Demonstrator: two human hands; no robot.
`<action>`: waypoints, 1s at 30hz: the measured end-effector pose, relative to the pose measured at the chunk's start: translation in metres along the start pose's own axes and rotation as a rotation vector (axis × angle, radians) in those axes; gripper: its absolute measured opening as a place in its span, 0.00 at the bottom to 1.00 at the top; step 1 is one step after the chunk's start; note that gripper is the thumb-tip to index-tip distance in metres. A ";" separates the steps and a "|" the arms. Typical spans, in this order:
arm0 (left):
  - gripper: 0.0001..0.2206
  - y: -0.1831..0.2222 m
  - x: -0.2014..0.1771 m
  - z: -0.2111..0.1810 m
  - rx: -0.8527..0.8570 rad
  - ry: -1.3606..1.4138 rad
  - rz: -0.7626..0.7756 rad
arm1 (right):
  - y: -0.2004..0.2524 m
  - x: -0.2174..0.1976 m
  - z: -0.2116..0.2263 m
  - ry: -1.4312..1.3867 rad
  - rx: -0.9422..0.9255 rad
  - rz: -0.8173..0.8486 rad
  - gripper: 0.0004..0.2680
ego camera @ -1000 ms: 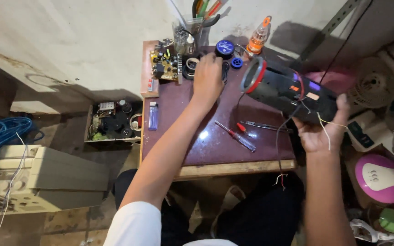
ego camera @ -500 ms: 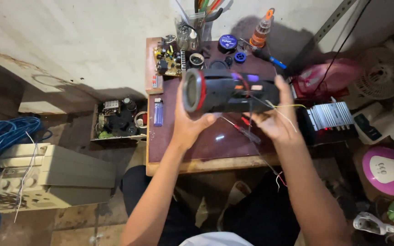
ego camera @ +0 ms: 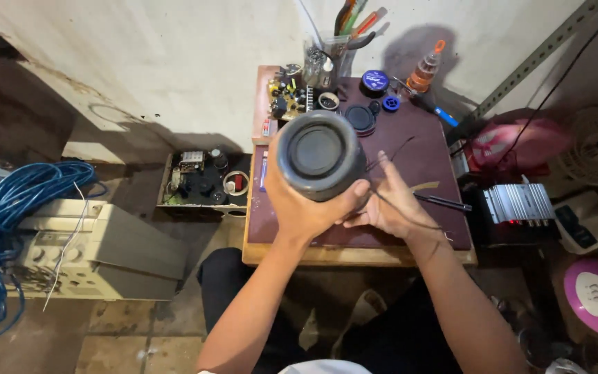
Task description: The person is disassembling a portable speaker, specifically removing the speaker driver from the housing using a screwdriver.
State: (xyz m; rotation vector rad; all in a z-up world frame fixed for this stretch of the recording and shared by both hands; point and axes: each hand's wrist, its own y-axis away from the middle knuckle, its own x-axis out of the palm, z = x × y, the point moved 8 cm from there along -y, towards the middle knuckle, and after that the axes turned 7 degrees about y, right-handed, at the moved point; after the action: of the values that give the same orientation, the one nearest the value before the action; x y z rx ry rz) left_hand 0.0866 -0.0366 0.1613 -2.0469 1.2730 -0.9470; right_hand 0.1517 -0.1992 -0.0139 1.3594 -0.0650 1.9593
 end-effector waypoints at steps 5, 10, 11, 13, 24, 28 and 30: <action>0.38 0.001 -0.003 -0.002 -0.081 0.054 -0.012 | 0.006 -0.081 0.033 0.254 -0.124 0.059 0.28; 0.38 0.000 -0.004 0.006 -0.134 0.031 0.002 | 0.026 -0.051 0.044 0.402 -0.228 -0.031 0.33; 0.39 0.001 -0.007 0.010 -0.143 0.018 -0.013 | 0.023 -0.050 0.045 0.409 -0.243 -0.032 0.32; 0.39 0.003 -0.011 0.014 -0.163 0.010 -0.022 | 0.026 -0.053 0.048 0.407 -0.258 -0.045 0.31; 0.41 0.002 -0.048 0.015 -0.174 -0.116 0.005 | 0.131 -0.067 0.074 1.881 -0.715 -0.989 0.13; 0.41 0.016 -0.054 0.041 -0.223 -0.094 -0.048 | 0.130 -0.072 0.050 2.075 -0.769 -0.944 0.12; 0.44 0.026 -0.068 0.060 -0.315 -0.078 -0.142 | 0.132 -0.049 0.045 2.125 -1.005 -0.870 0.08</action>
State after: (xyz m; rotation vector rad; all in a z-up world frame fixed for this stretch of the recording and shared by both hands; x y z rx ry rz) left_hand 0.0993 0.0192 0.0867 -2.4190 1.3169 -0.7554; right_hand 0.1175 -0.3413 0.0116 -1.3542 0.4031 1.2422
